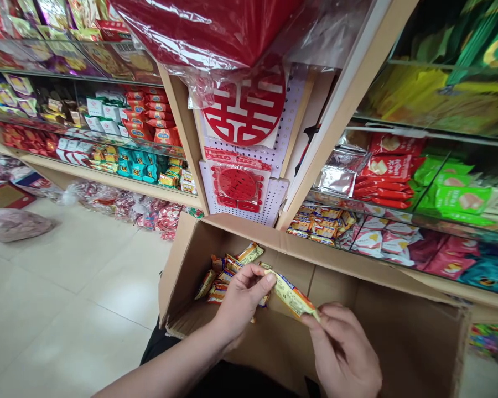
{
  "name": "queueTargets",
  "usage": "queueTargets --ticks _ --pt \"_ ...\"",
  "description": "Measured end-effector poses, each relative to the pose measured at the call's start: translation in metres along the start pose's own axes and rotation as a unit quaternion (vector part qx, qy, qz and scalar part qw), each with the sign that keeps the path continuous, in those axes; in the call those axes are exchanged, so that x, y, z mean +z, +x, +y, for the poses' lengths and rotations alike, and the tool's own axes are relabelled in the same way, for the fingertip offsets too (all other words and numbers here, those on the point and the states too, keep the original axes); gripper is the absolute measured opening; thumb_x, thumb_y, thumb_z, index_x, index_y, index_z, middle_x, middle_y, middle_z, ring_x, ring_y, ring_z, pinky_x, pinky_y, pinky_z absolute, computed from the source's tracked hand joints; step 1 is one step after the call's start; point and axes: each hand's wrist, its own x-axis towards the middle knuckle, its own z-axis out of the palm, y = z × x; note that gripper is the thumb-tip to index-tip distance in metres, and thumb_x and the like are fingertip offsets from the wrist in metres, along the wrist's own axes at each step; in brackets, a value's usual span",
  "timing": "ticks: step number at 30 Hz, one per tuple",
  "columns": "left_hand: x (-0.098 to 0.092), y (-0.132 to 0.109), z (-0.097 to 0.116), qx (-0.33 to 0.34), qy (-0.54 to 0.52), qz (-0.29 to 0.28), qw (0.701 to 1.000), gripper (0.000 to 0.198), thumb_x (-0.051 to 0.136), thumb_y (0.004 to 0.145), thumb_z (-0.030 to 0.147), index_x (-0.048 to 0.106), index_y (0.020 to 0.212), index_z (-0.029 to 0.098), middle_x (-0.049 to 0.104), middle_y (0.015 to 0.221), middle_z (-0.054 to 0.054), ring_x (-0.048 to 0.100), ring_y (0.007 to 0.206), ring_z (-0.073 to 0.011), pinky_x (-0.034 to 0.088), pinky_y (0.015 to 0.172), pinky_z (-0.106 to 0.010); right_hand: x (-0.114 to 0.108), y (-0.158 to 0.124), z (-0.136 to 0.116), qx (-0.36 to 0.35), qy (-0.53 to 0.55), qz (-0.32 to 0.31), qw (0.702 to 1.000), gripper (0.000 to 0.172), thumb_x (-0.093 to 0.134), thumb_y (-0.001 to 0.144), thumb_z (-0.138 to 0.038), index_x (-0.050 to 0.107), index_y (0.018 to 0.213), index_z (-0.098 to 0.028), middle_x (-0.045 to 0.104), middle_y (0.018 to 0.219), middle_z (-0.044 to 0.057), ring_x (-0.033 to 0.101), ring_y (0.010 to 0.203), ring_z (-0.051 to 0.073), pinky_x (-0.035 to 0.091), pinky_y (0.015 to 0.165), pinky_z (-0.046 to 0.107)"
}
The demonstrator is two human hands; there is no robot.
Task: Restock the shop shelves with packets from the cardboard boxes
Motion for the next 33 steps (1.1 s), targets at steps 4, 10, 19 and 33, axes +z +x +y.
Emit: queueTargets --ticks 4,10,19,33 --pt "0.006 -0.007 0.008 -0.155 -0.116 -0.083 0.977 0.022 0.055 0.078 0.03 0.051 0.096 0.018 0.058 0.085 -0.003 0.057 0.072 -0.0117 0.044 0.068 -0.026 0.001 0.006 -0.01 -0.102 -0.061 -0.116 0.986 0.014 0.055 0.072 -0.002 0.057 0.073 -0.016 0.054 0.061 0.001 0.048 0.058 0.01 0.042 0.05 0.022" --pt "0.008 -0.015 0.004 -0.168 -0.164 -0.05 0.971 0.018 0.045 0.083 0.02 0.049 0.1 0.014 0.059 0.094 -0.01 0.062 0.078 -0.0188 0.046 0.073 -0.033 0.008 0.002 -0.015 -0.23 -0.115 -0.122 0.959 0.013 0.051 0.073 0.0 0.059 0.072 -0.011 0.057 0.057 0.003 0.048 0.06 0.013 0.038 0.05 0.026" --pt "0.001 -0.016 -0.01 -0.085 0.083 -0.033 0.992 0.043 0.046 0.08 0.043 0.04 0.116 0.02 0.061 0.083 -0.005 0.06 0.07 -0.017 0.046 0.064 -0.029 0.005 -0.017 -0.003 -0.011 -0.053 -0.137 0.989 0.017 0.056 0.075 -0.018 0.056 0.091 -0.017 0.056 0.078 0.005 0.052 0.072 0.014 0.045 0.061 0.025" --pt "-0.006 -0.01 -0.027 -0.034 0.233 -0.096 0.967 0.035 0.046 0.076 0.052 0.039 0.088 0.019 0.048 0.067 0.004 0.048 0.046 -0.0073 0.036 0.04 -0.017 0.001 -0.007 0.015 0.395 -0.004 -0.054 0.917 0.033 0.042 0.079 -0.048 0.053 0.077 -0.017 0.055 0.067 0.002 0.05 0.058 0.012 0.041 0.051 0.02"
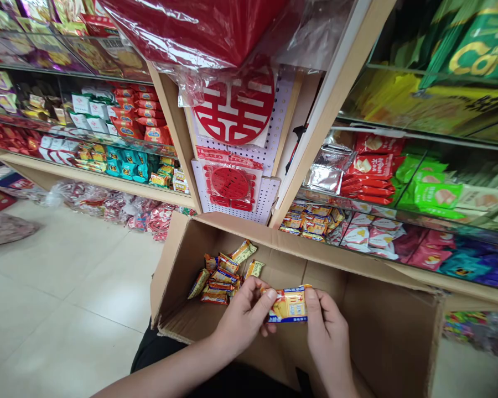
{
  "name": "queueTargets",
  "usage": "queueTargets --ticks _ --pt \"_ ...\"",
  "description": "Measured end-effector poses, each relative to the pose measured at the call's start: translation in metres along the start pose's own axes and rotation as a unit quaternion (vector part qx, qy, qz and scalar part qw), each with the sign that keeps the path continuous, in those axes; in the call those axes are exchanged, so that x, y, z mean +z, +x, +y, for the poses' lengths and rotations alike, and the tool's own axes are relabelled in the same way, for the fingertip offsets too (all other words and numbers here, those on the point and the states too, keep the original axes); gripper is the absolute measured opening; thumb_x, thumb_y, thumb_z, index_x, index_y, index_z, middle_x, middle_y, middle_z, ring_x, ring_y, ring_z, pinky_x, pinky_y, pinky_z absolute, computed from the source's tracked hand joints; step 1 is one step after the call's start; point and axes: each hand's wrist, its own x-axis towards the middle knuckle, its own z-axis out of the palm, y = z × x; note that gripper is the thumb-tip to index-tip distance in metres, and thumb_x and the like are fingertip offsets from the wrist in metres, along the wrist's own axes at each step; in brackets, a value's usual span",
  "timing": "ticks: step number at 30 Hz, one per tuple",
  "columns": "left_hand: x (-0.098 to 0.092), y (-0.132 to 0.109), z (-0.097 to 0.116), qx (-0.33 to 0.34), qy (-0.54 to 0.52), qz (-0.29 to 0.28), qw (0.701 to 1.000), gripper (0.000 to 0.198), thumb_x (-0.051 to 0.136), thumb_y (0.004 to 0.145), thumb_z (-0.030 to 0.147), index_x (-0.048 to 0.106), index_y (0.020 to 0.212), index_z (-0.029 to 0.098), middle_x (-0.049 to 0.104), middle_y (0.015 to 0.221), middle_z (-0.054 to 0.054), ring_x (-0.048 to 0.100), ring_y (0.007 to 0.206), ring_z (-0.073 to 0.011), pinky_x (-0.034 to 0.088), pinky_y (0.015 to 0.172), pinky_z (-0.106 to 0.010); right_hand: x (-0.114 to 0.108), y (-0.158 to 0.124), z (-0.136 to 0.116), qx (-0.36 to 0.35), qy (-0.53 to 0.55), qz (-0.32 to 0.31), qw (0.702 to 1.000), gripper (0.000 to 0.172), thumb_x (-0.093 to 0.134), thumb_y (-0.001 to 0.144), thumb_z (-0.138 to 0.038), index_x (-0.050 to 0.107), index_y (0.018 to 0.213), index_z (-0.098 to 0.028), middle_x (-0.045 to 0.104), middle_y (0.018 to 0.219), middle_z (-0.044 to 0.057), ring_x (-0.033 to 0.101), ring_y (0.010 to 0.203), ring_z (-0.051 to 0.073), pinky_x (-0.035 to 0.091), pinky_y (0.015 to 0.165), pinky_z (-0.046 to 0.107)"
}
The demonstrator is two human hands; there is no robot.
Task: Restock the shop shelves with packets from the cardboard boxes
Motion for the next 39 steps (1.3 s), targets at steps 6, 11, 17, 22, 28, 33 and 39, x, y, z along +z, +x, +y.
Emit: queueTargets --ticks 6,11,17,22,28,33,39 --pt "-0.007 0.003 -0.001 0.134 0.153 0.095 0.974 0.03 0.04 0.083 0.041 0.047 0.067 0.017 0.042 0.06 0.002 0.039 0.056 -0.0093 0.033 0.052 -0.02 0.009 0.002 -0.004 0.065 0.05 -0.05 0.995 0.04 0.038 0.079 -0.053 0.043 0.062 -0.017 0.046 0.054 -0.002 0.044 0.05 0.011 0.036 0.045 0.02" --pt "-0.012 0.009 0.006 0.137 0.246 0.1 0.954 0.032 0.033 0.086 0.039 0.047 0.067 0.018 0.042 0.058 0.002 0.038 0.055 -0.0113 0.029 0.053 -0.023 0.011 -0.001 -0.008 -0.033 -0.053 0.025 0.998 0.04 0.035 0.082 -0.048 0.042 0.056 -0.018 0.042 0.048 -0.002 0.039 0.044 0.009 0.031 0.043 0.02" --pt "-0.015 0.015 0.0 0.167 0.254 0.156 0.94 0.035 0.032 0.086 0.038 0.029 0.057 0.019 0.031 0.055 0.004 0.03 0.052 -0.0096 0.024 0.051 -0.023 0.014 -0.004 -0.002 -0.137 -0.089 0.067 0.984 0.036 0.037 0.083 -0.041 0.045 0.057 -0.018 0.041 0.046 -0.003 0.035 0.042 0.008 0.03 0.043 0.02" --pt "-0.015 0.01 0.002 0.172 0.189 0.145 0.956 0.039 0.035 0.083 0.044 0.027 0.055 0.019 0.027 0.051 0.005 0.026 0.048 -0.0083 0.023 0.047 -0.022 0.019 -0.008 -0.003 0.014 0.066 0.029 0.997 0.04 0.039 0.081 -0.049 0.042 0.057 -0.017 0.044 0.049 -0.002 0.041 0.045 0.009 0.035 0.042 0.019" --pt "-0.005 0.008 0.005 0.139 0.036 0.11 0.983 0.038 0.04 0.081 0.047 0.031 0.059 0.019 0.03 0.053 0.006 0.027 0.046 -0.0063 0.026 0.043 -0.019 0.026 -0.01 -0.013 0.171 0.276 0.026 0.945 0.04 0.049 0.072 -0.055 0.041 0.061 -0.018 0.044 0.048 -0.004 0.042 0.043 0.008 0.032 0.039 0.018" --pt "-0.001 0.009 0.004 0.1 -0.04 0.1 0.989 0.04 0.046 0.077 0.051 0.032 0.058 0.019 0.03 0.049 0.007 0.028 0.041 -0.0049 0.025 0.038 -0.017 0.03 -0.009 -0.017 0.277 0.355 0.028 0.893 0.043 0.059 0.064 -0.054 0.035 0.061 -0.019 0.039 0.045 -0.008 0.039 0.038 0.005 0.028 0.036 0.016" --pt "-0.001 0.012 0.001 0.099 -0.06 0.108 0.987 0.038 0.047 0.077 0.05 0.034 0.059 0.018 0.031 0.049 0.007 0.028 0.041 -0.0046 0.024 0.038 -0.016 0.034 -0.009 -0.017 0.295 0.337 0.031 0.894 0.042 0.055 0.067 -0.056 0.035 0.062 -0.019 0.037 0.044 -0.009 0.038 0.036 0.005 0.028 0.036 0.015"
